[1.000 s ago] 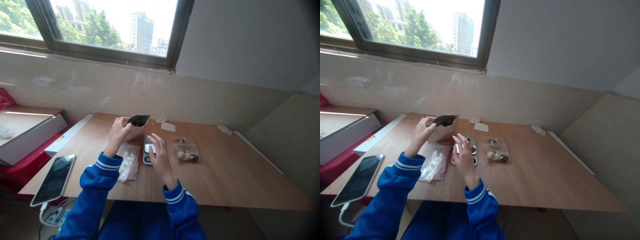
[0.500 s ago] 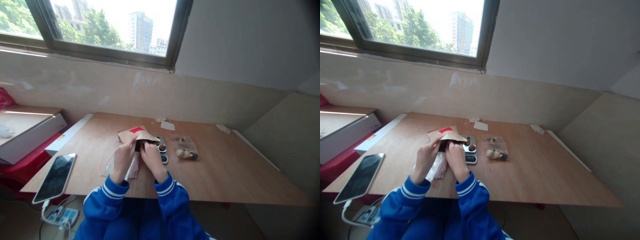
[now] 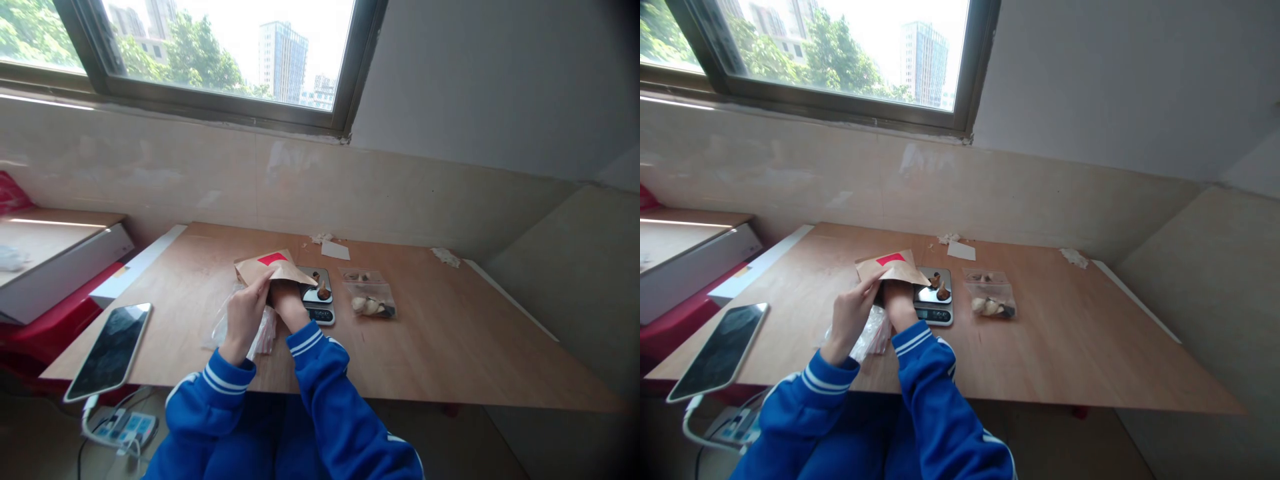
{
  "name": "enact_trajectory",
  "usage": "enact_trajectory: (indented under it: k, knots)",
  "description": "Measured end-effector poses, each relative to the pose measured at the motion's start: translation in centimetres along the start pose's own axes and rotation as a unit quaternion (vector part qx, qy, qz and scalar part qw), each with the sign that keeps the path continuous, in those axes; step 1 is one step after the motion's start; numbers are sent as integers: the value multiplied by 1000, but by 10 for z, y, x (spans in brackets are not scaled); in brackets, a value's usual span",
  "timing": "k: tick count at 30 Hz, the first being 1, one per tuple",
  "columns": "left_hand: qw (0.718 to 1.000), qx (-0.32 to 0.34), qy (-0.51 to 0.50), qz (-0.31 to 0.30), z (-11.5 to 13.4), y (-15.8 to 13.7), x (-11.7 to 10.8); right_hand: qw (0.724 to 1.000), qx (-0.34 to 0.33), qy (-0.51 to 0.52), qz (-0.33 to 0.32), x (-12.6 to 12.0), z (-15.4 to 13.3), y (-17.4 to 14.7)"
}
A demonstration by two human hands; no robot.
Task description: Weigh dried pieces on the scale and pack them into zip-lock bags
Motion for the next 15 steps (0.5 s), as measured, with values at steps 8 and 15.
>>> enact_trajectory:
  k: [8, 15]
  knots:
    - [1000, -3, -31, -1, -2, -7, 8, 998, 30, -40, -38, 11, 13, -9]
    - [999, 1, -32, 19, -5, -9, 9, 999, 17, -36, 3, -8, 4, -21]
Point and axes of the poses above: each hand's wrist, its own y-axis towards the middle knuckle, its own x-axis out of the palm, z = x × y, the point moved 6 cm from there along y, towards the middle knuckle, and after that the axes turned 6 degrees about z, right-handed, at the moved point
